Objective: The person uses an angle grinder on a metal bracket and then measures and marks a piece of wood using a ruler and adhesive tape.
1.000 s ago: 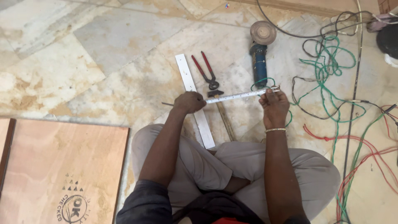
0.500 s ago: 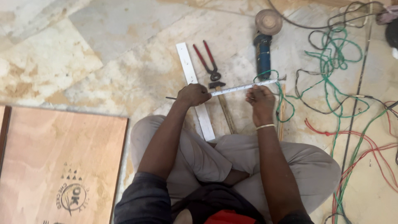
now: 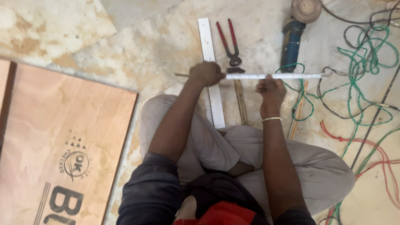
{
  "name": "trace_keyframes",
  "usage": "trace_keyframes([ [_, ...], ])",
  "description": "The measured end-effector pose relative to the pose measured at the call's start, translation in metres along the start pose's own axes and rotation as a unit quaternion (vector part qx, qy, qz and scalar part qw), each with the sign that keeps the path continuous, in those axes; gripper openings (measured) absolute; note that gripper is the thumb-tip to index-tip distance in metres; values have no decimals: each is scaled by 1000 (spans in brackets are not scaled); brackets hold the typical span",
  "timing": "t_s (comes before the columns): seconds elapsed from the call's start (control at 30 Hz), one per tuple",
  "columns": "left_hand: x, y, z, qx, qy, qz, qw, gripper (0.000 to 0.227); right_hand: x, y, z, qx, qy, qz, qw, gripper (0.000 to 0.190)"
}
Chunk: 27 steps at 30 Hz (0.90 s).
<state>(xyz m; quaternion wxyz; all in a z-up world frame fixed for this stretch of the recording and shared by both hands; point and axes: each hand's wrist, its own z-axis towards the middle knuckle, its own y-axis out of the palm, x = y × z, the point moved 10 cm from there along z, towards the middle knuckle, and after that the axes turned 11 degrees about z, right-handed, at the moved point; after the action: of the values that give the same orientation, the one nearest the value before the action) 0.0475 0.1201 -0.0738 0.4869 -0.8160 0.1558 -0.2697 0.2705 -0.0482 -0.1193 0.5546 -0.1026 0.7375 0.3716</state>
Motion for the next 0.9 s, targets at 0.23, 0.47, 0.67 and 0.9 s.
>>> trace_keyframes([
  [0.23,-71,-74,20,137,-92,-128,978,36,136,73,-83,-270,-8,-612,743,94],
  [0.47,-193,-45,16,86,-195,-137,967,39,106,88,-45,-241,-119,-626,732,76],
  [0.67,-205,-35,14,93,-290,-169,937,36,100,106,-68,-203,-65,-634,743,71],
  [0.9,-137,-27,25,102,-281,-200,933,37,110,134,-54,-112,-129,-561,810,72],
])
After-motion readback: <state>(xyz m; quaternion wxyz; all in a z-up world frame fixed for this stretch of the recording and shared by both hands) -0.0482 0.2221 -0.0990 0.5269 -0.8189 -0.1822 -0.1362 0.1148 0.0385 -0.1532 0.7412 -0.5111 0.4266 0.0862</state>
